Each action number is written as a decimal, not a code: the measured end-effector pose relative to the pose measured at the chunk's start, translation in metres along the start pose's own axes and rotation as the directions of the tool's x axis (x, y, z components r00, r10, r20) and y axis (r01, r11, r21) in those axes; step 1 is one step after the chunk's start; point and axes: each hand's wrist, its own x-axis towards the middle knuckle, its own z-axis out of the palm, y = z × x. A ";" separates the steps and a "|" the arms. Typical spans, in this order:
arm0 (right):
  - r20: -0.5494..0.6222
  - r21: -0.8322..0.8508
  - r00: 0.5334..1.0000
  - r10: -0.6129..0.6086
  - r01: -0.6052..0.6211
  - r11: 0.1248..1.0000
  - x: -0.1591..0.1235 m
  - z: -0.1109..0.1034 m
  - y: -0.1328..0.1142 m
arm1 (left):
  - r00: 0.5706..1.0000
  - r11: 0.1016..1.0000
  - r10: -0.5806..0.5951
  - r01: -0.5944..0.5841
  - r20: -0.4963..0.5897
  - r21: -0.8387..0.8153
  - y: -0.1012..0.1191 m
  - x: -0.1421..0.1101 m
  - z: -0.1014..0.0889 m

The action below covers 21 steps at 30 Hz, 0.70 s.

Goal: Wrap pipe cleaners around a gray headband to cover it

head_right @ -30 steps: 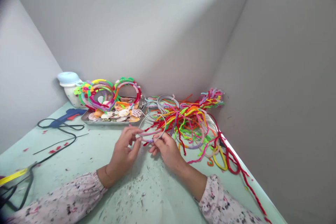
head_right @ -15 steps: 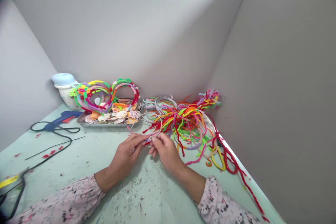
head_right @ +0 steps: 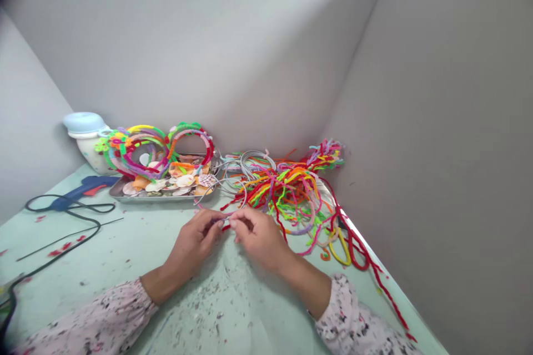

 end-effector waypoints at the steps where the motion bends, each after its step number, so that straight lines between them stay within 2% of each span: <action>1: -0.036 -0.046 0.999 -0.010 0.008 0.999 0.003 -0.009 -0.004 | 1.000 1.000 -0.011 0.011 0.011 0.002 -0.001 0.000 0.000; 4: -0.172 -0.260 0.981 -0.084 0.037 0.965 0.016 -0.045 -0.007 | 0.999 0.999 -0.049 0.049 0.021 0.012 -0.002 0.000 0.001; 7: -0.306 -0.504 0.939 -0.157 -0.020 0.863 0.027 -0.085 0.000 | 0.997 0.997 -0.072 0.072 0.022 0.015 -0.002 0.001 0.001; 11: -0.292 -0.703 0.952 -0.095 -0.146 0.696 0.031 -0.125 0.012 | 0.996 0.997 -0.081 0.080 0.042 0.022 -0.003 0.002 0.001; 13: -0.296 -0.738 0.946 -0.133 -0.138 0.660 0.031 -0.134 0.016 | 0.996 0.997 -0.074 0.073 0.055 0.021 -0.004 0.002 0.002; 15: -0.320 -0.733 0.924 -0.208 -0.103 0.672 0.032 -0.136 0.018 | 0.996 0.998 -0.064 0.062 0.067 0.023 -0.003 0.002 0.002; 21: -0.249 -0.718 0.930 -0.270 0.010 0.696 0.050 -0.126 0.018 | 0.995 0.998 -0.063 0.061 0.081 0.030 -0.001 0.003 0.002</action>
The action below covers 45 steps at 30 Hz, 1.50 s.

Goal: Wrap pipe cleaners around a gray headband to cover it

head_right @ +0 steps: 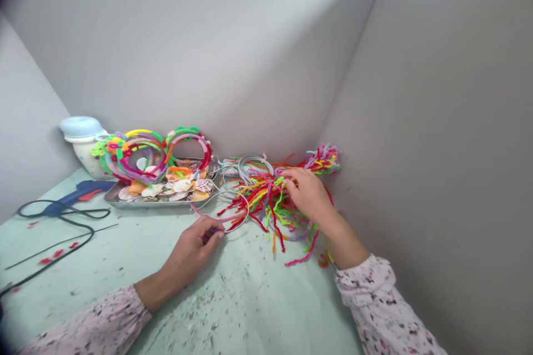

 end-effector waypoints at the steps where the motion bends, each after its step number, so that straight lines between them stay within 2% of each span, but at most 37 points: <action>1: 0.008 0.008 1.000 -0.016 0.016 1.000 0.003 0.003 -0.002 | 1.000 1.000 -0.003 0.003 0.002 0.001 0.000 0.000 0.000; 5: 0.110 -0.008 0.994 -0.019 0.020 1.000 0.014 0.011 -0.006 | 1.000 1.000 -0.027 0.027 0.010 0.006 0.001 0.001 -0.001; 13: 0.329 -0.226 0.933 0.143 -0.070 0.972 0.011 0.012 0.006 | 0.998 0.999 -0.055 0.055 0.029 0.002 0.001 0.002 -0.001; 18: 0.388 -0.269 0.901 0.194 -0.091 0.959 0.006 0.013 0.011 | 0.998 0.999 -0.051 0.051 0.026 0.009 0.001 0.002 -0.001; 22: 0.395 -0.277 0.895 0.208 -0.100 0.956 0.006 0.013 0.009 | 0.999 0.999 -0.046 0.046 0.020 0.009 0.000 0.002 -0.001; 32: 0.404 -0.223 0.902 0.155 -0.068 0.973 0.008 0.012 0.009 | 0.998 0.998 -0.055 0.056 0.022 -0.025 -0.001 0.003 0.000; 40: 0.291 -0.166 0.949 0.121 -0.075 0.983 0.012 0.015 0.010 | 0.999 0.999 -0.044 0.044 0.001 -0.013 -0.004 0.003 0.001; 45: 0.260 -0.083 0.958 0.124 -0.106 0.991 0.014 0.013 0.013 | 0.998 0.998 -0.057 0.057 -0.009 -0.018 -0.004 0.003 0.001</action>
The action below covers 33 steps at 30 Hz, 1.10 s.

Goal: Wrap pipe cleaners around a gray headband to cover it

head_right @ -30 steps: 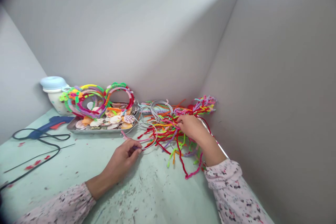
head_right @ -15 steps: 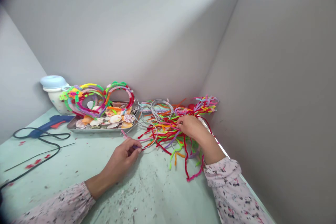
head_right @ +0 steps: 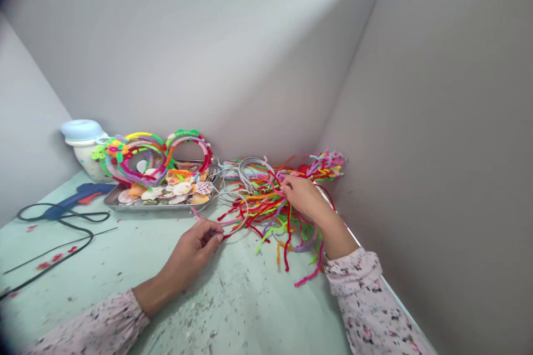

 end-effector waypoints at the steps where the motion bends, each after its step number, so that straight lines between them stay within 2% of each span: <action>1: -0.007 0.019 1.000 0.004 -0.004 1.000 0.000 -0.001 0.000 | 1.000 1.000 -0.002 0.002 -0.004 -0.008 0.000 0.000 0.000; 8: 0.003 0.171 1.000 0.023 -0.023 0.985 -0.001 -0.005 -0.004 | 1.000 0.998 -0.012 0.013 0.006 -0.061 -0.003 -0.002 0.001; 12: 0.077 0.449 0.996 0.034 -0.065 0.891 -0.001 -0.007 -0.006 | 0.999 0.996 -0.033 0.034 0.019 -0.088 -0.003 -0.002 0.001; 15: 0.076 0.534 0.995 0.065 -0.096 0.840 -0.001 -0.010 -0.006 | 0.999 0.992 -0.046 0.048 0.020 -0.120 -0.003 -0.001 0.001; 22: 0.034 0.487 0.994 0.107 -0.110 0.866 -0.001 -0.014 -0.003 | 0.997 0.989 -0.073 0.076 0.023 -0.130 -0.002 -0.002 0.002; 26: 0.075 0.493 0.989 0.127 -0.148 0.858 -0.002 -0.015 -0.001 | 0.997 0.989 -0.077 0.079 0.023 -0.129 0.000 -0.002 0.001; 29: 0.105 0.488 0.990 0.093 -0.133 0.863 -0.002 -0.016 0.005 | 0.996 0.988 -0.081 0.084 0.026 -0.134 -0.002 -0.001 0.002; 33: 0.084 0.368 0.996 0.029 -0.058 0.928 -0.002 -0.018 0.014 | 0.996 0.985 -0.083 0.086 0.030 -0.150 -0.005 0.000 0.003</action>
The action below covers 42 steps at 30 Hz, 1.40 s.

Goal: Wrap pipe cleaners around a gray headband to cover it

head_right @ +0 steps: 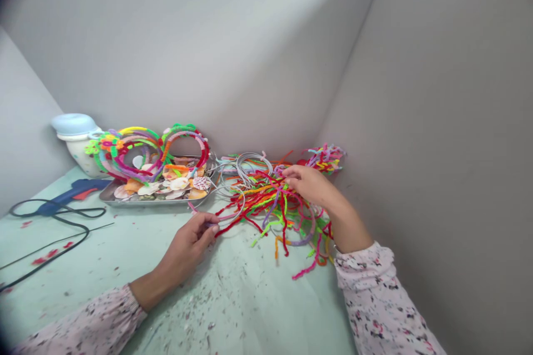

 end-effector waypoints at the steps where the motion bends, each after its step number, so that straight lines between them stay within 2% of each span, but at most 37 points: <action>1: 0.001 -0.030 1.000 -0.007 0.007 1.000 0.000 -0.001 0.000 | 1.000 1.000 -0.001 0.001 0.000 -0.006 0.000 0.000 0.000; 10: 0.069 -0.276 0.998 -0.002 0.021 0.961 -0.002 0.010 -0.009 | 1.000 0.999 0.009 -0.010 -0.026 -0.034 0.000 -0.001 0.000; 15: 0.055 -0.349 0.998 0.031 -0.010 0.937 -0.001 0.011 -0.009 | 0.999 0.998 0.018 -0.020 -0.044 -0.051 0.001 -0.001 0.002; 22: -0.037 -0.394 0.999 -0.008 -0.007 0.919 -0.004 0.006 -0.018 | 0.997 0.999 0.037 -0.038 -0.061 -0.015 0.004 0.000 0.001; 27: -0.098 -0.413 0.995 -0.024 -0.019 0.911 -0.004 0.005 -0.021 | 0.993 0.996 0.064 -0.069 -0.102 -0.049 0.006 -0.001 -0.001; 32: -0.156 -0.412 0.982 -0.104 0.031 0.911 -0.008 0.005 -0.034 | 0.988 0.993 0.058 -0.072 -0.145 -0.090 0.009 -0.001 -0.002; 34: -0.099 -0.368 0.981 -0.166 0.119 0.922 -0.011 0.009 -0.042 | 0.986 0.989 0.031 -0.053 -0.161 -0.135 0.012 -0.001 -0.002; 38: 0.103 -0.254 0.957 -0.270 0.287 0.924 -0.015 0.028 -0.056 | 0.981 0.979 -0.028 -0.012 -0.194 -0.201 0.021 -0.001 -0.003; 42: 0.193 -0.224 0.934 -0.300 0.340 0.914 -0.015 0.047 -0.061 | 0.972 0.975 -0.060 0.009 -0.227 -0.221 0.029 -0.002 -0.006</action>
